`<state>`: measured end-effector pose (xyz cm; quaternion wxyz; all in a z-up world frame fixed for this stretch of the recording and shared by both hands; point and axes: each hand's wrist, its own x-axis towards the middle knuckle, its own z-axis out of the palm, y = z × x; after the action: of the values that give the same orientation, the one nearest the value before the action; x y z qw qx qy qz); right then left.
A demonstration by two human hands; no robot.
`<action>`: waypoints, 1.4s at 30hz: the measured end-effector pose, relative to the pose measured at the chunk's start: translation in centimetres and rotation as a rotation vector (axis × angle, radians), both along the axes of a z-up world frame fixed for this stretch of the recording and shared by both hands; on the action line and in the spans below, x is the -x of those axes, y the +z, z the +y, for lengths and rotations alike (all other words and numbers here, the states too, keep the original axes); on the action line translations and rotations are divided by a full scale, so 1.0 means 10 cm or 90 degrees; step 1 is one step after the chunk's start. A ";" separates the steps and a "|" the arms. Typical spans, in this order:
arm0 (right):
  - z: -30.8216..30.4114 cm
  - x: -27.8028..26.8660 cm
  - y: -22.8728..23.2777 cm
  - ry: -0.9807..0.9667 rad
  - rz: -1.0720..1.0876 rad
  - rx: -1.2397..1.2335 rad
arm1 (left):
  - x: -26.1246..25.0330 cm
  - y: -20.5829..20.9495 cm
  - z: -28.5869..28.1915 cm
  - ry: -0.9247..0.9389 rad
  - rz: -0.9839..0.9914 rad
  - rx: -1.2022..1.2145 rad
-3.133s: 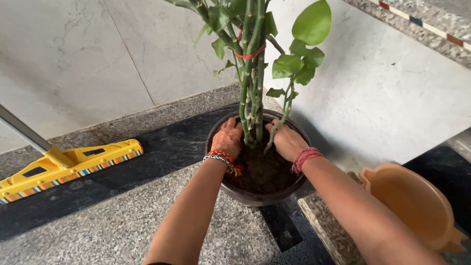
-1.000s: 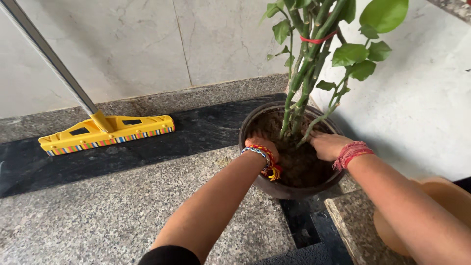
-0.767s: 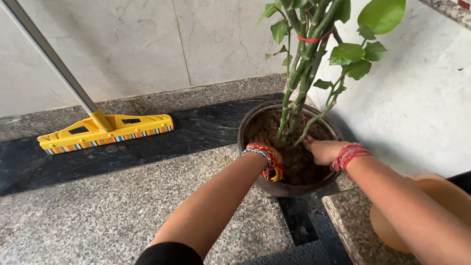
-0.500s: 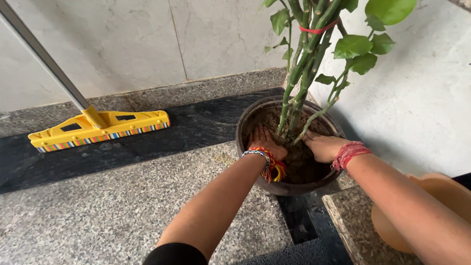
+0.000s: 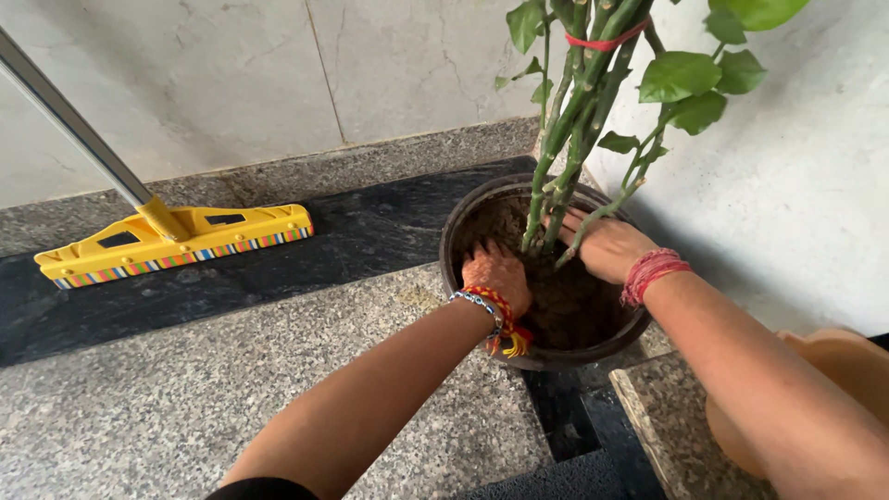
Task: The person waters a potted plant by hand and using a plastic container, then presses the soil around the base of the plant with their hands.
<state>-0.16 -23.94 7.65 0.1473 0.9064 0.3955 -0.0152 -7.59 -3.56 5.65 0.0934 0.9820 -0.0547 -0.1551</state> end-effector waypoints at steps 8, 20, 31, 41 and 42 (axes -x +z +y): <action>0.29 0.11 0.23 -0.269 0.240 -0.209 | 0.19 0.12 -0.12 -0.035 -0.019 0.008; 0.03 0.28 0.05 -0.200 0.049 -0.023 | 0.27 0.21 0.09 -0.067 -0.022 0.043; 0.07 0.65 0.43 -0.275 0.170 0.088 | 0.21 0.04 0.07 -0.095 -0.118 0.033; 0.17 0.59 0.44 -0.259 0.326 -0.045 | 0.09 -0.04 0.13 -0.072 -0.220 0.118; 0.19 0.57 0.40 -0.245 0.332 -0.071 | 0.06 0.01 0.16 -0.057 -0.214 0.128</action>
<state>-5.83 -22.07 11.67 -0.0146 0.9369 0.2416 -0.2523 -8.18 -2.00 5.71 0.1736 0.9763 -0.1286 0.0137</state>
